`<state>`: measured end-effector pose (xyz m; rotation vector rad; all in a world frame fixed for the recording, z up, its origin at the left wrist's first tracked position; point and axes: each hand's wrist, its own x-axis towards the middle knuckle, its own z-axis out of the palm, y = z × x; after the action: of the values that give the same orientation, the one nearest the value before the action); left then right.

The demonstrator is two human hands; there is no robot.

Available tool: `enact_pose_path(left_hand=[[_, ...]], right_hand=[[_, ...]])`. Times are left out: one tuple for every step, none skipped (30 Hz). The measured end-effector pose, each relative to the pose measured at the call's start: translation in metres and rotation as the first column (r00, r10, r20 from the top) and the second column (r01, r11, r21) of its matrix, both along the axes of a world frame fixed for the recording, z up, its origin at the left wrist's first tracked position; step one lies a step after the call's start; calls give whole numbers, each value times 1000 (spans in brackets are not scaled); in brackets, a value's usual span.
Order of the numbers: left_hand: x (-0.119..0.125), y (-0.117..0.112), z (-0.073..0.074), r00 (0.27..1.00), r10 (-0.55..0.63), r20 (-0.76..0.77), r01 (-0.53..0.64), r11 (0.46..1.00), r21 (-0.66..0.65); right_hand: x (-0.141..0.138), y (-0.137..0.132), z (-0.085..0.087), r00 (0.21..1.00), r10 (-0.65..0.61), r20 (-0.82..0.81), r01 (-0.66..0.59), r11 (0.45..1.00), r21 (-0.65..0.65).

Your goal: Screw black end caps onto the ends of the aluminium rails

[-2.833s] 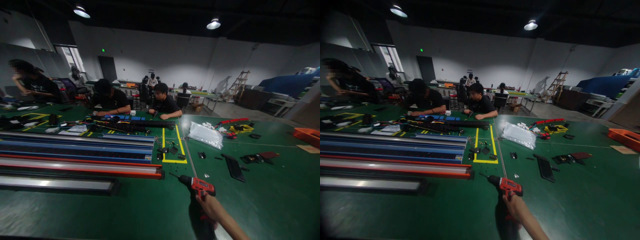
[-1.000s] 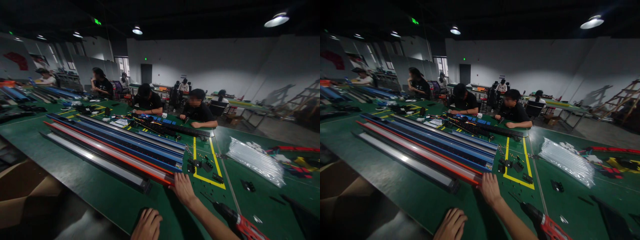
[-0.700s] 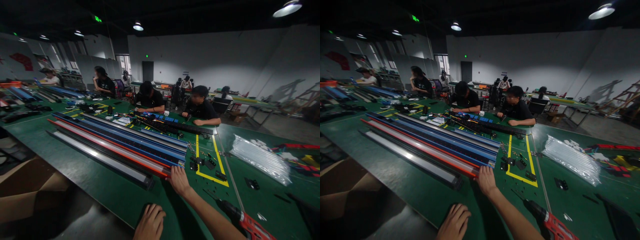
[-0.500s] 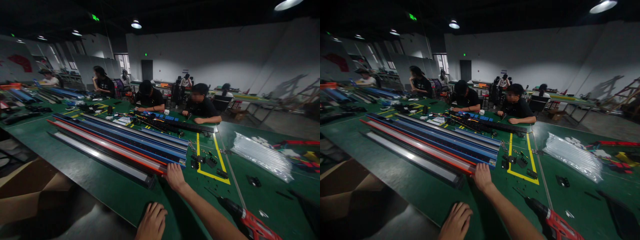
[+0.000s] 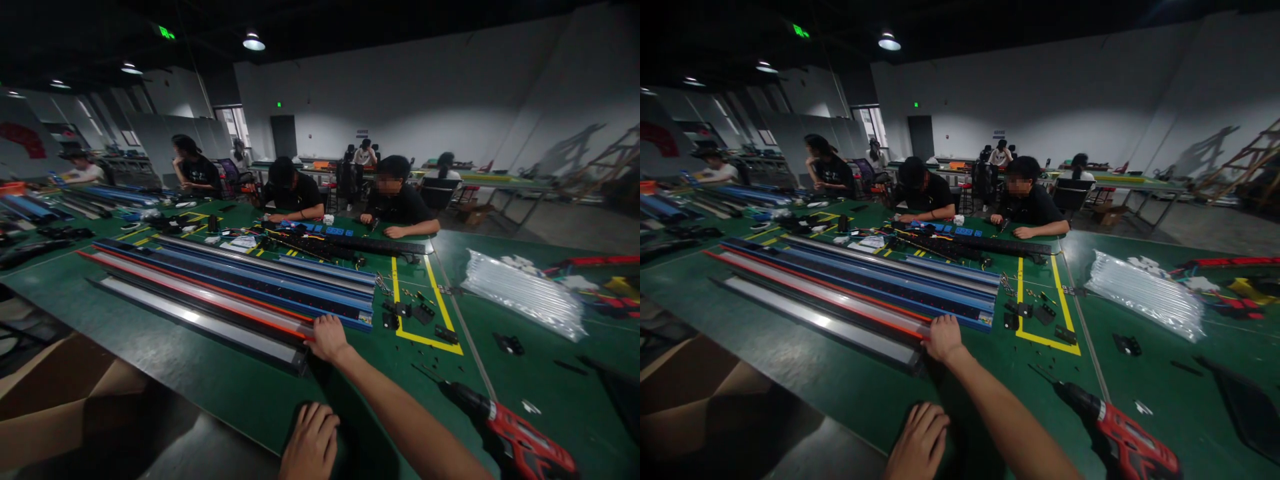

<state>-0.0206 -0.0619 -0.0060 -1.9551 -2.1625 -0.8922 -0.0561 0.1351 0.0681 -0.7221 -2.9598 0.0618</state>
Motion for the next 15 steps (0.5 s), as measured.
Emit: enact_pose_path(left_hand=[[0, 0, 0, 1000, 4, 4, -4, 1000, -2], [0, 0, 1, 1000, 5, 11, -5, 1000, -6], [0, 1, 2, 1000, 3, 18, -3, 1000, -10], [0, 1, 2, 1000, 0, 23, 0, 1000, -13], [0, 1, 3, 1000, -4, 25, 5, 1000, -14], [0, 1, 4, 1000, -9, 23, 10, 1000, -12], [-1, 1, 4, 1000, -12, 17, 12, 1000, -8], [-1, 1, 3, 1000, -15, 8, 15, 1000, -1], [-2, 1, 3, 1000, -16, -2, 16, 1000, 6], [-2, 2, 2, 1000, -18, -12, 18, 1000, 14], [-3, 2, 1, 1000, -20, -23, 21, 1000, 22], [-3, 2, -1, 999, -20, -34, 21, 999, 30], [-3, 2, -3, 999, -19, -44, 21, 999, 35], [-4, 3, -5, 998, -16, -53, 18, 999, 37], [-4, 3, -7, 998, -11, -60, 13, 999, 37]], right_hand=[[-2, 1, 1, 1000, 8, 8, -8, 1000, -9], [-4, 2, 1, 1000, 17, 17, -17, 1000, -19], [-6, 4, 2, 999, 26, 27, -25, 999, -28], [-8, 5, 2, 999, 35, 35, -33, 999, -37], [-9, 7, 3, 998, 42, 42, -41, 998, -45], [-10, 9, 4, 998, 50, 49, -47, 997, -53], [-12, 11, 5, 997, 57, 59, -54, 997, -60], [-13, 12, 6, 996, 64, 70, -59, 996, -67], [-15, 13, 7, 994, 71, 81, -65, 995, -75], [-16, 14, 8, 993, 76, 92, -69, 994, -82], [-19, 15, 10, 992, 80, 101, -72, 994, -88], [-21, 15, 10, 991, 81, 109, -72, 993, -92], [-24, 15, 11, 990, 81, 115, -70, 993, -97], [-27, 15, 12, 990, 79, 121, -67, 993, -100], [-31, 15, 12, 989, 76, 125, -64, 993, -104]])
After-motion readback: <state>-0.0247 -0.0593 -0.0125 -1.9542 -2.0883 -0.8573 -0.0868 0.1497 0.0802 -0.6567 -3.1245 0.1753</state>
